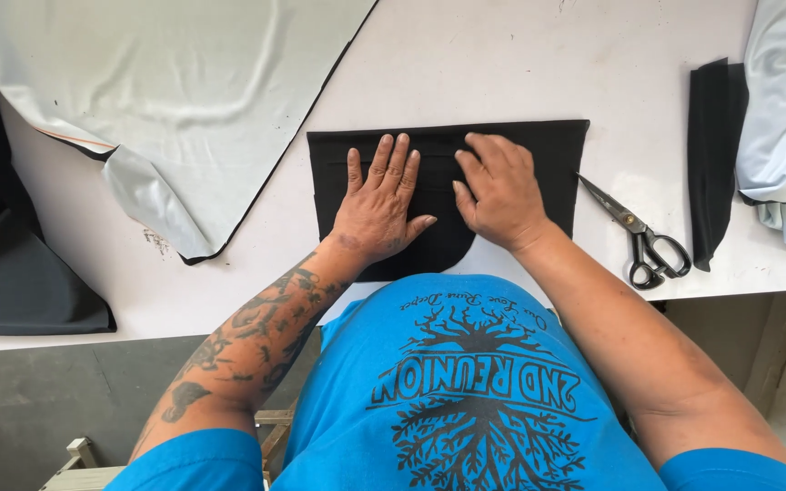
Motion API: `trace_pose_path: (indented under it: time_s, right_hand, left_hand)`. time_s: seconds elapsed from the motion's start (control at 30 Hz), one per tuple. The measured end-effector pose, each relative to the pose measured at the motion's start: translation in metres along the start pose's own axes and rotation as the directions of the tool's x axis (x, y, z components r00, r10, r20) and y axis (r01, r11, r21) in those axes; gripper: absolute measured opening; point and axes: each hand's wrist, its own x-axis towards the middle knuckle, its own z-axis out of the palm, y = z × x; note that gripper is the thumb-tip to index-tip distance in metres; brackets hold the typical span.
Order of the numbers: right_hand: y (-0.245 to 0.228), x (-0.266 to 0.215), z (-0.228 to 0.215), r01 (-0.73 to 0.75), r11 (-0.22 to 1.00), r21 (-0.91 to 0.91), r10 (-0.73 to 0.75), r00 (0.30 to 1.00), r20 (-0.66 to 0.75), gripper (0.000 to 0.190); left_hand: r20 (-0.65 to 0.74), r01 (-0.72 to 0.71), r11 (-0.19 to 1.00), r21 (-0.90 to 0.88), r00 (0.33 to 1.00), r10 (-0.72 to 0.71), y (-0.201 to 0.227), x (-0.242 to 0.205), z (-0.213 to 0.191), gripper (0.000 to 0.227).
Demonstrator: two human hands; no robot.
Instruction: The person cuts a piece of black fabric using shears on a white table. They fold the fabric, trim the edges, and cut out a specific shape, then place the cut pieces aside.
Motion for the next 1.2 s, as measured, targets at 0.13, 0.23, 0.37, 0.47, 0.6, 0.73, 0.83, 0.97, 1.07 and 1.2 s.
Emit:
trace_pose_path:
  time_s: [0.13,0.23,0.37,0.47,0.6,0.73,0.83,0.97,1.07,1.2]
  right_hand:
    - [0.006,-0.005,0.02,-0.101,0.993,0.061,0.099,0.994,0.036,0.029]
    - [0.019,0.011,0.034,-0.217,0.964,0.153,0.194,0.969,0.152,0.028]
    - [0.012,0.059,0.006,-0.322,0.937,0.137,0.251,0.891,0.378,0.031]
    - [0.003,0.084,-0.013,-0.407,0.905,0.123,0.287,0.797,0.531,0.035]
    - [0.009,0.084,-0.001,-0.404,0.904,0.14,0.265,0.786,0.558,0.029]
    - [0.014,0.085,0.001,-0.426,0.884,0.191,0.258,0.787,0.56,0.025]
    - [0.011,0.092,-0.008,-0.453,0.864,0.222,0.258,0.775,0.578,0.025]
    - [0.013,0.092,-0.006,-0.452,0.864,0.224,0.258,0.777,0.574,0.025]
    - [0.013,0.096,-0.004,-0.445,0.866,0.229,0.252,0.784,0.568,0.025]
    - [0.015,0.094,-0.001,-0.437,0.872,0.223,0.257,0.794,0.551,0.023]
  left_hand:
    - [0.048,0.08,0.997,-0.008,0.996,-0.08,0.001,0.011,0.022,0.103]
    - [0.061,0.095,0.995,-0.029,0.994,-0.093,0.0,0.014,0.028,0.104]
    - [0.065,0.109,0.993,-0.054,0.992,-0.105,0.0,0.014,0.025,0.103]
    - [0.072,0.106,0.993,-0.047,0.992,-0.103,0.0,0.014,0.031,0.104]
    - [0.037,0.093,0.994,-0.063,0.995,-0.091,-0.003,0.016,0.04,0.106]
    - [0.031,0.087,0.994,-0.061,0.996,-0.085,-0.003,0.015,0.041,0.105]
    - [0.039,0.089,0.994,-0.057,0.995,-0.086,-0.003,0.015,0.039,0.104]
    - [0.046,0.09,0.994,-0.059,0.995,-0.087,-0.002,0.016,0.04,0.103]
    - [0.051,0.102,0.993,-0.055,0.994,-0.099,-0.003,0.016,0.038,0.103]
    - [0.028,0.1,0.993,-0.068,0.995,-0.098,-0.004,0.014,0.036,0.103]
